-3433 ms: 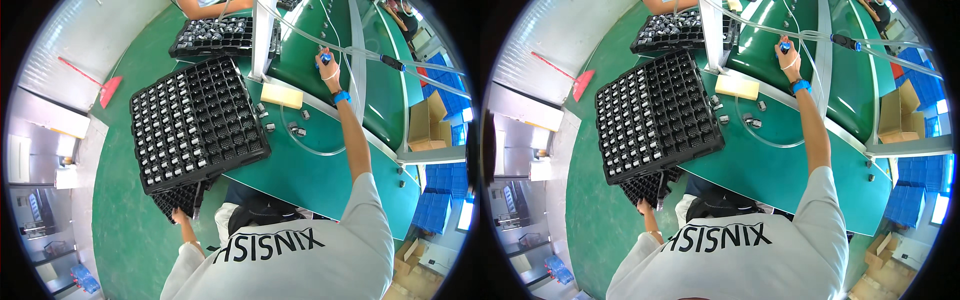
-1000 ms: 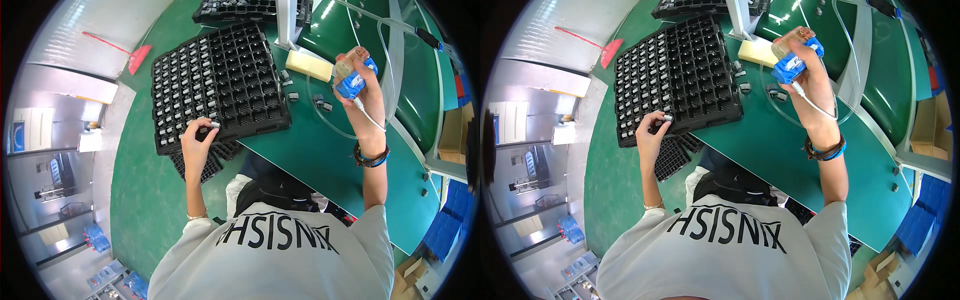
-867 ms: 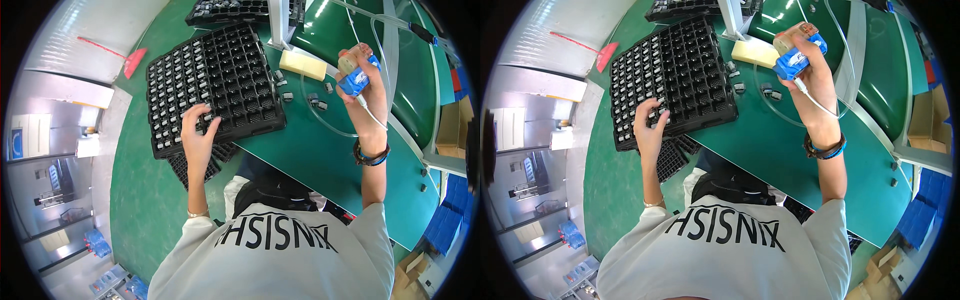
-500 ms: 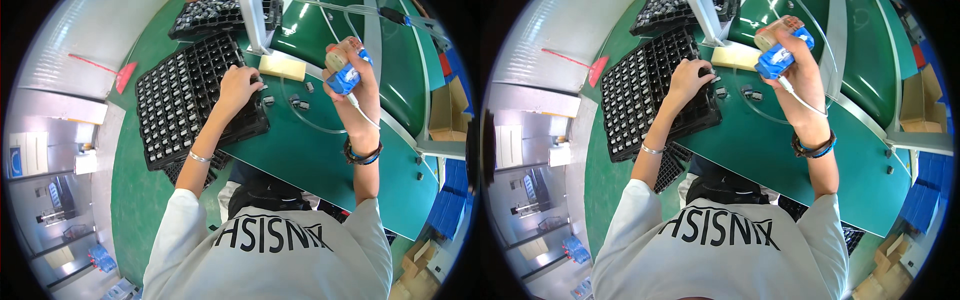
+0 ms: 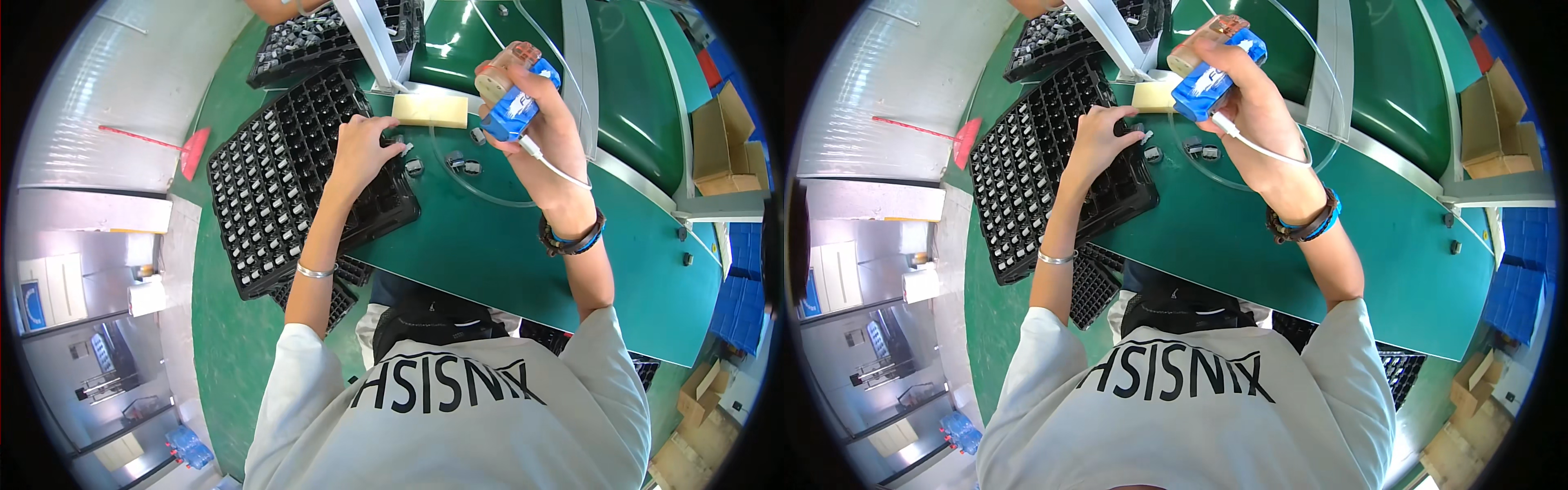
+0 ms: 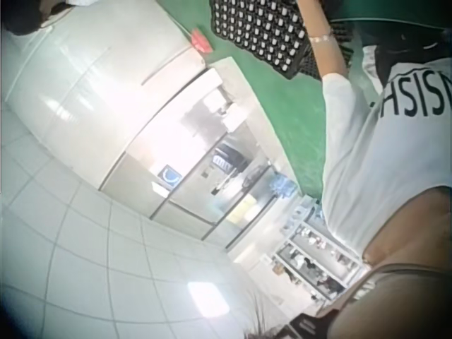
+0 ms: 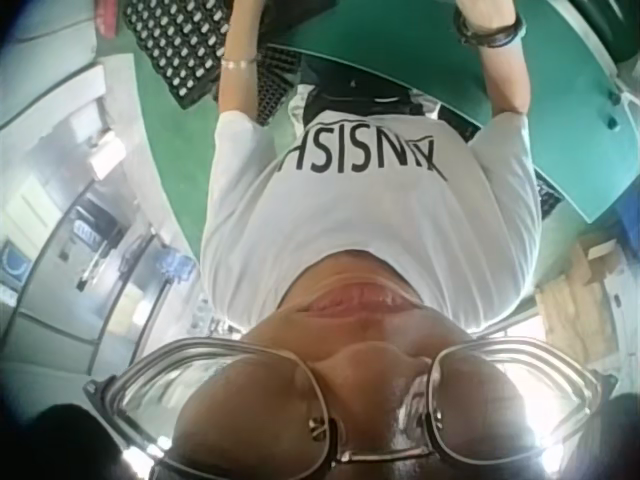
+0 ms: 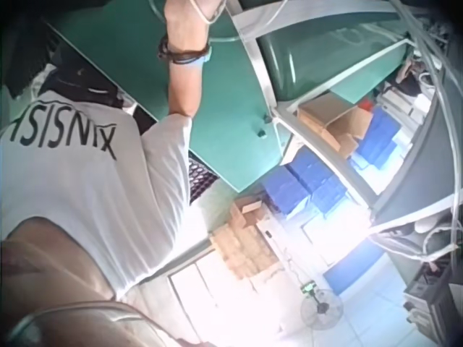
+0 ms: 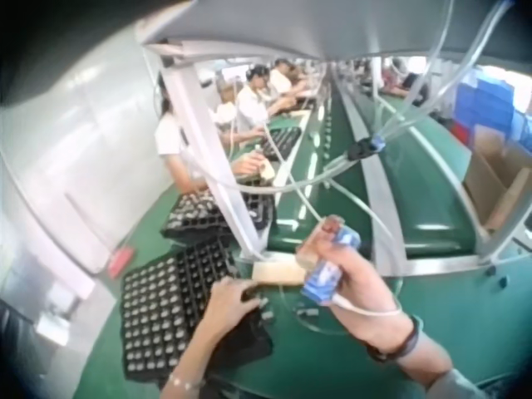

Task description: Assembling small electronic components into a housing fixture at a factory workstation.

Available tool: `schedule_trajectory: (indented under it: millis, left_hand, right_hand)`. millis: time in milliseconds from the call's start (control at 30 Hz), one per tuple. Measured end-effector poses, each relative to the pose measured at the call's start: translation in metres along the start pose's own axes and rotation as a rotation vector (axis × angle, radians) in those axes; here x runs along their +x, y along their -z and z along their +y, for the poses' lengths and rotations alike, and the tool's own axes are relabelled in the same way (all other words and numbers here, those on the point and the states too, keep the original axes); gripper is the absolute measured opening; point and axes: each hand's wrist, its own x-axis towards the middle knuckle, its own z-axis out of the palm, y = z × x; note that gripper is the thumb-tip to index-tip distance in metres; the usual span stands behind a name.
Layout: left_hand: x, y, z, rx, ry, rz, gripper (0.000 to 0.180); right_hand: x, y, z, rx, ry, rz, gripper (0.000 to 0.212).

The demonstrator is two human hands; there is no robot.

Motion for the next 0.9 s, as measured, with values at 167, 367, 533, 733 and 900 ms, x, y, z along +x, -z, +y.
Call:
schedule_trajectory:
  millis: [167,367,533,733,900]
  left_hand:
    - [0.012,-0.007,-0.007,-0.153,-0.04,-0.278,0.025]
    - [0.004,0.009,0.002,-0.885,0.309,-0.162,0.022]
    - [-0.012,0.039,0.04,-1.266,0.572,-0.195,0.031]
    - [-0.045,0.052,0.086,-1.966,0.739,-0.218,0.04]
    - [-0.048,0.062,0.105,-2.28,0.541,-0.242,0.039]
  right_hand:
    - [-0.001,0.003,0.0,0.042,0.047,-0.113,0.025]
    - [0.008,0.001,0.009,0.227,0.043,-0.234,0.022]
    - [0.008,0.004,-0.001,0.103,-0.047,-0.182,0.014]
    - [0.025,0.019,0.027,0.041,0.217,-0.264,0.02]
    - [-0.003,0.005,0.005,0.012,0.057,-0.154,0.032]
